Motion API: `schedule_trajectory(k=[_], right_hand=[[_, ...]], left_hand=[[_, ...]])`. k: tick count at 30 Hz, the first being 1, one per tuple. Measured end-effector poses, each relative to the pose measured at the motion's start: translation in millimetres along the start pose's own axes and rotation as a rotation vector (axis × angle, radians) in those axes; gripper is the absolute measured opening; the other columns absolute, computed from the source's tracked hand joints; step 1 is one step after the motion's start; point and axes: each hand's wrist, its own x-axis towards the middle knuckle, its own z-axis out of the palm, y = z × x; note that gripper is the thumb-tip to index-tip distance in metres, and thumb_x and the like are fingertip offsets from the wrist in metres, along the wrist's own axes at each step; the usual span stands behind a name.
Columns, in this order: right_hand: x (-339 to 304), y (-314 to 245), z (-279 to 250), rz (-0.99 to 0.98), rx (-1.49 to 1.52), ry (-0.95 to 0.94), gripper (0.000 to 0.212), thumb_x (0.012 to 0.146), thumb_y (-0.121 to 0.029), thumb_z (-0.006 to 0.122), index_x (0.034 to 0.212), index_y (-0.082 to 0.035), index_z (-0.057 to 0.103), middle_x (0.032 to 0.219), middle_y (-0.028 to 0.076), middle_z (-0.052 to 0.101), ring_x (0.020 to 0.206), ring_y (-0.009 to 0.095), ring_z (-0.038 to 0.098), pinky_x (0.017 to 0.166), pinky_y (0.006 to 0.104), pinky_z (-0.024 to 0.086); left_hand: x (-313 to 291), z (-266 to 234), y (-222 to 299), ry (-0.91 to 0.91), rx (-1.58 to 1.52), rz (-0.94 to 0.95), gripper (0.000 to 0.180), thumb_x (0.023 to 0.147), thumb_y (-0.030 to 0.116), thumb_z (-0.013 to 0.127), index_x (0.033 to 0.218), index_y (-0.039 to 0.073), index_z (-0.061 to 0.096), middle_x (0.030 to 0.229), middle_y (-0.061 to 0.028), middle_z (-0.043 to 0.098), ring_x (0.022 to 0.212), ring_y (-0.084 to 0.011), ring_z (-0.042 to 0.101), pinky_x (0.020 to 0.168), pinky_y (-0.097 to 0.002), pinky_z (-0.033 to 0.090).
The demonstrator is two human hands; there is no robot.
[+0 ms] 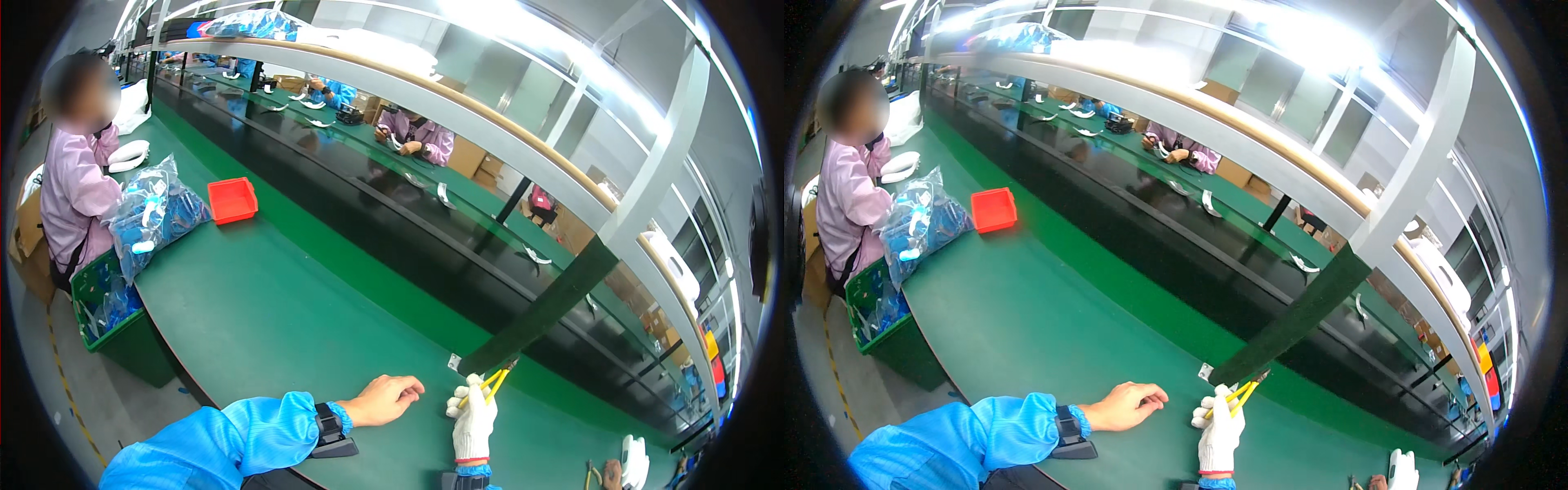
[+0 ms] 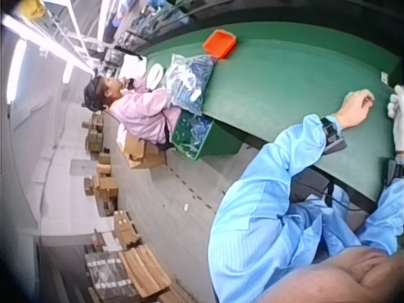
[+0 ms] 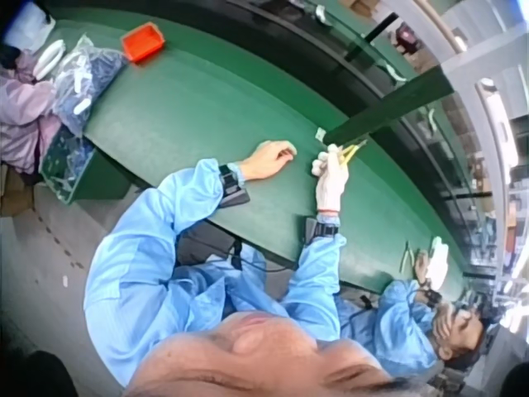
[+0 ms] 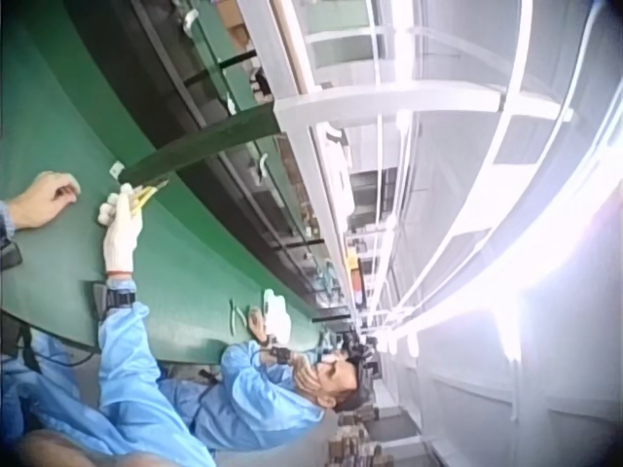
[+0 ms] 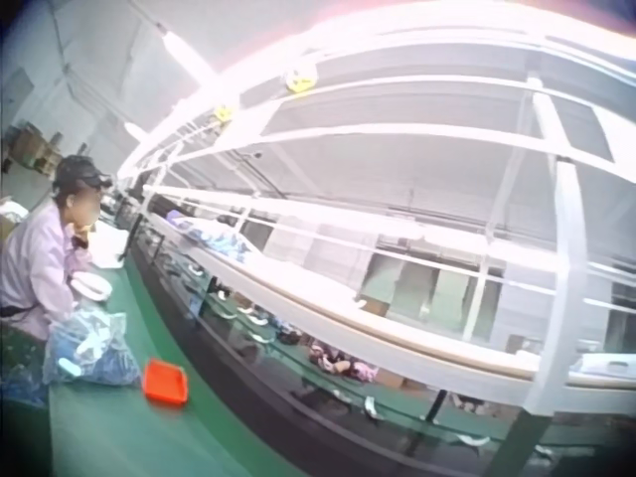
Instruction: Trimming and assembling small plastic components using pliers on an industrial assembly line.
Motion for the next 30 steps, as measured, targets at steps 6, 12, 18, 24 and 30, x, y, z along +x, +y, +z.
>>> schedule_trajectory(k=[6, 12, 18, 24, 30], right_hand=[[3, 0, -4, -0.009, 0.171, -0.122, 0.023, 0.097, -0.022, 0.068, 0.111, -0.006, 0.058, 0.074, 0.000, 0.055, 0.055, 0.011, 0.051, 0.048, 0.0239, 0.040], [12, 1, -22, 0.108, 0.092, -0.043, 0.034, 0.097, -0.040, 0.065, 0.110, -0.010, 0.059, 0.072, -0.003, 0.054, 0.049, 0.006, 0.048, 0.042, 0.0212, 0.038], [11, 4, -28, 0.127, 0.141, -0.040, 0.042, 0.104, -0.047, 0.048, 0.120, -0.011, 0.063, 0.076, 0.000, 0.057, 0.051, 0.007, 0.049, 0.041, 0.0214, 0.038], [18, 4, -26, 0.172, 0.331, -0.045, 0.022, 0.097, -0.026, 0.064, 0.109, -0.007, 0.063, 0.070, -0.001, 0.055, 0.051, 0.009, 0.049, 0.043, 0.0245, 0.039], [1, 1, -10, -0.030, 0.146, -0.011, 0.022, 0.093, -0.019, 0.070, 0.103, -0.008, 0.055, 0.074, 0.002, 0.056, 0.055, 0.013, 0.053, 0.047, 0.0258, 0.044]], left_hand=[[1, 0, 2, 0.051, -0.128, -0.040, 0.017, 0.095, 0.009, 0.064, 0.109, 0.000, 0.068, 0.098, -0.0139, 0.075, 0.094, -0.0199, 0.072, 0.083, -0.0339, 0.057], [6, 8, -5, 0.083, -0.065, -0.002, 0.020, 0.085, -0.006, 0.057, 0.103, -0.003, 0.064, 0.093, -0.0092, 0.068, 0.083, -0.0146, 0.063, 0.079, -0.0282, 0.052], [7, 7, -5, 0.066, -0.047, -0.029, 0.025, 0.084, -0.007, 0.056, 0.109, -0.004, 0.060, 0.097, -0.0089, 0.065, 0.079, -0.0130, 0.059, 0.078, -0.0282, 0.051], [5, 9, 1, 0.126, 0.033, 0.049, 0.032, 0.083, -0.006, 0.059, 0.113, 0.002, 0.062, 0.105, -0.0064, 0.063, 0.089, -0.0155, 0.063, 0.080, -0.0286, 0.052], [-1, -2, 5, 0.180, 0.091, 0.125, 0.071, 0.077, 0.007, 0.070, 0.145, 0.009, 0.049, 0.158, -0.0242, 0.024, 0.138, -0.0392, 0.043, 0.112, -0.0465, 0.040]])
